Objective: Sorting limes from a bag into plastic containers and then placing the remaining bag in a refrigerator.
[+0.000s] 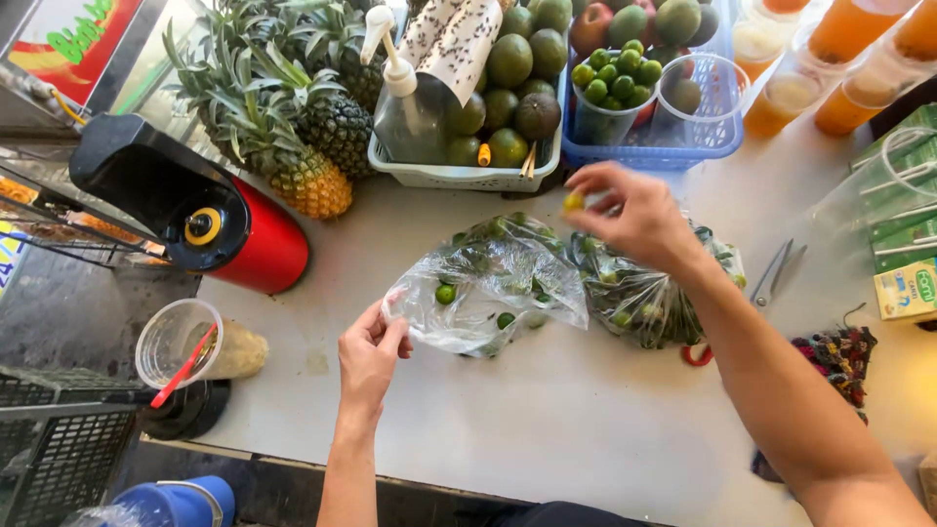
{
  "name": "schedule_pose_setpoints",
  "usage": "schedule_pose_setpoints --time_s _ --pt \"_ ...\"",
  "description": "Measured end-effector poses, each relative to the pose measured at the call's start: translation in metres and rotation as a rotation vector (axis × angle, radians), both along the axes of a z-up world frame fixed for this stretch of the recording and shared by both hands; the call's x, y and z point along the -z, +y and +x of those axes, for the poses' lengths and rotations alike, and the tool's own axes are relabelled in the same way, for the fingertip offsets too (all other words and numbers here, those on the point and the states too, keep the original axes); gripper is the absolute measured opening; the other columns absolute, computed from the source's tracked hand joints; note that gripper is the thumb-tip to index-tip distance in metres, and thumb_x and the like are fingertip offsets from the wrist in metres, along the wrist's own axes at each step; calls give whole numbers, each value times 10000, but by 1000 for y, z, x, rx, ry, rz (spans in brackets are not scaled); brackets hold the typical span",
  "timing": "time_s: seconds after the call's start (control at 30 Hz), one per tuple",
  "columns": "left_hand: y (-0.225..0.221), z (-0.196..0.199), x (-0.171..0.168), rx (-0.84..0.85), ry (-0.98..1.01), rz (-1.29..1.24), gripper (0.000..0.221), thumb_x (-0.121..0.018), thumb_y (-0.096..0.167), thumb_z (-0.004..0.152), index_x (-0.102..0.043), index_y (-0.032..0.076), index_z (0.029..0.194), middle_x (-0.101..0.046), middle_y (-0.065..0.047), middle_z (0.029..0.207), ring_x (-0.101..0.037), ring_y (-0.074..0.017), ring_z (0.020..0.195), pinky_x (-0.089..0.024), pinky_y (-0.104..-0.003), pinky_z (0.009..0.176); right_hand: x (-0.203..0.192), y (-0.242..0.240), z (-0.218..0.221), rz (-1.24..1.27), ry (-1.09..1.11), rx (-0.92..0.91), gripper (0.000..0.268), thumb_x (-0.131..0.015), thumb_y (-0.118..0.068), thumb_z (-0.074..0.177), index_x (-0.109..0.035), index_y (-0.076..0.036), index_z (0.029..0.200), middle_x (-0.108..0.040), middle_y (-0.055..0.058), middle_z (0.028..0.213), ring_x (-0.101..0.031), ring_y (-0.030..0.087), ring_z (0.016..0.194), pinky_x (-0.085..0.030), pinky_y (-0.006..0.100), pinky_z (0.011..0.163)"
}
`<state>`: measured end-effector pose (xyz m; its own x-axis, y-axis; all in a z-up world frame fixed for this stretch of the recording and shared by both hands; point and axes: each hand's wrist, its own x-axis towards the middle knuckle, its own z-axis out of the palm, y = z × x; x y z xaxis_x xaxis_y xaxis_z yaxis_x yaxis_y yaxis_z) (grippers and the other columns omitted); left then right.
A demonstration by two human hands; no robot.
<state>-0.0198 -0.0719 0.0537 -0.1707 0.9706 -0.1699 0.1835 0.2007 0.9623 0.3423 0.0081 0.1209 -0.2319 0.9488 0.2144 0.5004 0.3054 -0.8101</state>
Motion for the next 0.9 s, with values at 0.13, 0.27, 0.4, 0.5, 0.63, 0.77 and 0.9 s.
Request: schedule_pose_setpoints --time_s 0.13,0.27,0.4,0.5,0.63,0.77,0.9 --pt "-2 1 -8 2 -102 -46 407 -670 69 898 -701 40 1303 -711 -22 796 -643 -97 683 -534 -263 596 28 72 46 130 26 362 345 -849 -236 898 -724 -37 1151 -770 55 991 -724 128 875 -587 279 782" --pt "-1 -5 -5 -2 -126 -71 412 -668 70 904 -696 49 1314 -730 -31 810 -654 -102 688 -528 -267 602 41 122 75 300 -12 434 347 -865 -249 919 -748 -33 1163 -770 73 1015 -726 143 893 -583 295 804" --pt "2 -6 -6 0 -125 -81 415 -664 78 912 -690 55 1326 -737 -37 815 -656 -104 691 -525 -267 600 39 160 82 415 -206 465 328 -865 -304 917 -790 -90 1153 -767 98 1036 -684 249 952 -545 393 846" --pt "5 -5 -6 7 -124 -80 411 -663 82 916 -689 52 1325 -735 -36 816 -650 -99 685 -515 -260 586 39 189 86 471 -319 398 300 -841 -305 915 -802 -128 1154 -764 107 1044 -626 327 1079 -502 445 933" --pt "6 -2 -11 15 -136 -89 397 -660 87 922 -693 43 1315 -737 -38 810 -609 -84 641 -459 -240 521 39 215 85 412 -412 334 256 -827 -356 910 -804 -172 1086 -765 109 1043 -582 372 1159 -449 471 1018" --pt "7 0 -16 12 -155 -100 395 -660 89 922 -694 42 1312 -733 -33 810 -575 -74 610 -428 -232 486 51 231 90 395 -495 318 213 -803 -379 936 -836 -218 1071 -730 168 1065 -586 402 1128 -440 497 1007" --pt "8 2 -22 18 -165 -104 388 -660 98 928 -695 39 1309 -730 -30 809 -568 -75 599 -422 -232 481 52 232 93 414 -520 314 199 -748 -372 985 -843 -241 1102 -722 200 1048 -582 439 1101 -435 526 981"
